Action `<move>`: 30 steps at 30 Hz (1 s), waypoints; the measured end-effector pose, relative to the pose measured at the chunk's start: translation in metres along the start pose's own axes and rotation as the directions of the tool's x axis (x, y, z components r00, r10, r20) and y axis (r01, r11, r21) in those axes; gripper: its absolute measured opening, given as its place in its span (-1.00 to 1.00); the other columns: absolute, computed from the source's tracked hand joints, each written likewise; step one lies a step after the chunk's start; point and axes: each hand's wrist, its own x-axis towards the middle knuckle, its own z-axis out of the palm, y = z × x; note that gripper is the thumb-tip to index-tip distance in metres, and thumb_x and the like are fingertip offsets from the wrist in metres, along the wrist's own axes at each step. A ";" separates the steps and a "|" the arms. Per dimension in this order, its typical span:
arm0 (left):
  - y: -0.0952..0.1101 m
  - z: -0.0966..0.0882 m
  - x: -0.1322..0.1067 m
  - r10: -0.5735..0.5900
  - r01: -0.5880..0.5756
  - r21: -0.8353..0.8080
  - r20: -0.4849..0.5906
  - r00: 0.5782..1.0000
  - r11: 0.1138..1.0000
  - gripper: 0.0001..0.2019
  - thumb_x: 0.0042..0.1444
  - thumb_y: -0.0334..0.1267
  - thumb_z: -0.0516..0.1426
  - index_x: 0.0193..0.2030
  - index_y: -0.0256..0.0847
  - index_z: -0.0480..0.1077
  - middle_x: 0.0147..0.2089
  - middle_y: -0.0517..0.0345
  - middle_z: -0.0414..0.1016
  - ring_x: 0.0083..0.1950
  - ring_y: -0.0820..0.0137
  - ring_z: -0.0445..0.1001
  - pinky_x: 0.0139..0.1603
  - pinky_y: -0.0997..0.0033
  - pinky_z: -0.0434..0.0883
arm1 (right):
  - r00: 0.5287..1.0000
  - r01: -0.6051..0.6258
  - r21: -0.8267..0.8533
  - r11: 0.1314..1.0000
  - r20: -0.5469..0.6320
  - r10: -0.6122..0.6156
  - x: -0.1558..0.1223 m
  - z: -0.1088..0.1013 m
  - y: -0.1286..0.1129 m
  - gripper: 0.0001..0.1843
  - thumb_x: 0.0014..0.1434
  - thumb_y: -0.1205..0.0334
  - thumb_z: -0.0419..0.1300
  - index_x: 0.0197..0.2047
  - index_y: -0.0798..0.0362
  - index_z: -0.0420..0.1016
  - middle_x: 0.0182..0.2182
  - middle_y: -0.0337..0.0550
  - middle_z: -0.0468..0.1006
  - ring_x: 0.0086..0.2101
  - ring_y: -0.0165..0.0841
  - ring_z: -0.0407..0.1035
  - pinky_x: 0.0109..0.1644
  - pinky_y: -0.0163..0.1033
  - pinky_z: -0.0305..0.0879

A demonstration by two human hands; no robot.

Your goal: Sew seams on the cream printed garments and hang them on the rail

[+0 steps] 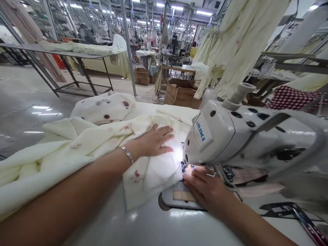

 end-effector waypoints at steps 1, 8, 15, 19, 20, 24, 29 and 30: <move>0.007 0.000 -0.004 -0.028 0.028 0.005 -0.003 1.000 1.000 -0.51 0.25 -0.01 -0.10 0.22 -0.24 0.13 0.35 -0.12 -0.03 0.36 0.14 -0.11 0.28 -0.08 -0.12 | 1.000 0.018 0.009 1.000 0.011 -0.018 0.000 -0.003 -0.003 -0.81 0.24 0.25 0.02 -0.13 -0.05 0.43 -0.36 -0.16 0.50 -0.27 -0.32 0.39 -0.21 -0.21 0.32; 0.103 -0.016 -0.061 -0.309 0.313 -0.037 0.084 0.947 0.949 -0.37 0.13 0.22 -0.07 0.04 -0.32 0.32 0.14 -0.33 0.27 0.15 -0.13 0.21 -0.07 -0.19 0.30 | 0.996 -0.042 0.195 0.980 0.084 0.026 -0.019 -0.045 -0.042 -0.82 0.25 0.21 0.00 -0.37 0.03 0.29 -0.50 -0.20 0.41 -0.46 -0.37 0.32 -0.43 -0.28 0.27; 0.063 -0.032 -0.034 -0.216 0.188 -0.350 -0.043 0.975 0.918 -0.86 0.04 -0.27 0.18 -0.31 -0.27 0.34 -0.09 -0.03 0.40 0.06 0.14 0.30 0.13 0.05 0.15 | 0.968 -0.247 0.008 0.969 0.038 0.246 -0.051 -0.039 -0.052 -0.64 0.16 0.06 0.11 -0.03 0.05 0.30 -0.33 -0.14 0.46 -0.35 -0.31 0.43 -0.35 -0.25 0.42; 0.066 -0.066 -0.055 -0.189 0.156 -0.502 -0.015 0.982 0.851 -0.84 0.22 -0.23 -0.07 -0.26 -0.23 0.26 -0.29 0.15 0.42 -0.28 0.40 0.40 -0.25 0.44 0.36 | 0.954 -0.288 0.006 0.958 0.091 0.286 -0.055 -0.039 -0.043 -0.76 0.20 0.16 0.07 -0.08 0.02 0.35 -0.43 -0.21 0.41 -0.44 -0.38 0.40 -0.41 -0.30 0.39; 0.074 -0.078 -0.070 -0.166 0.134 -0.543 -0.009 0.986 0.829 -0.83 0.22 -0.28 -0.12 -0.25 -0.22 0.25 -0.29 0.16 0.41 -0.30 0.42 0.39 -0.31 0.48 0.35 | 0.961 -0.267 0.006 0.964 0.076 0.266 -0.056 -0.043 -0.043 -0.85 0.21 0.20 0.05 -0.19 0.01 0.39 -0.47 -0.22 0.39 -0.46 -0.39 0.38 -0.42 -0.30 0.37; 0.122 -0.097 -0.137 0.032 -0.046 -0.382 -0.041 0.999 0.923 -0.86 0.01 -0.47 -0.02 -0.36 -0.19 0.30 -0.33 0.14 0.39 -0.28 0.36 0.34 -0.30 0.42 0.29 | 0.995 -0.099 0.004 0.995 -0.007 0.099 -0.059 -0.065 -0.059 -0.85 0.12 0.38 0.01 -0.35 -0.01 0.37 -0.31 -0.07 0.46 -0.30 -0.28 0.40 -0.32 -0.19 0.39; 0.169 -0.054 -0.185 0.263 -0.271 -0.007 -0.215 0.940 0.963 -0.80 0.02 -0.34 0.15 -0.53 -0.18 0.19 -0.45 0.20 0.37 -0.47 0.42 0.20 -0.49 0.41 0.13 | 0.995 0.080 0.125 0.989 0.048 -0.086 -0.071 -0.094 -0.068 -0.77 0.03 0.48 -0.02 -0.35 -0.04 0.33 -0.01 -0.13 0.46 -0.02 -0.30 0.35 -0.12 -0.27 0.41; 0.173 -0.046 -0.187 0.278 -0.297 -0.039 -0.251 0.927 0.954 -0.77 0.03 -0.32 0.15 -0.56 -0.18 0.17 -0.46 0.22 0.37 -0.50 0.44 0.19 -0.52 0.42 0.11 | 0.996 0.085 0.121 0.989 0.029 -0.089 -0.073 -0.097 -0.066 -0.77 0.03 0.47 0.00 -0.32 -0.05 0.34 -0.02 -0.15 0.47 -0.03 -0.31 0.37 -0.12 -0.28 0.42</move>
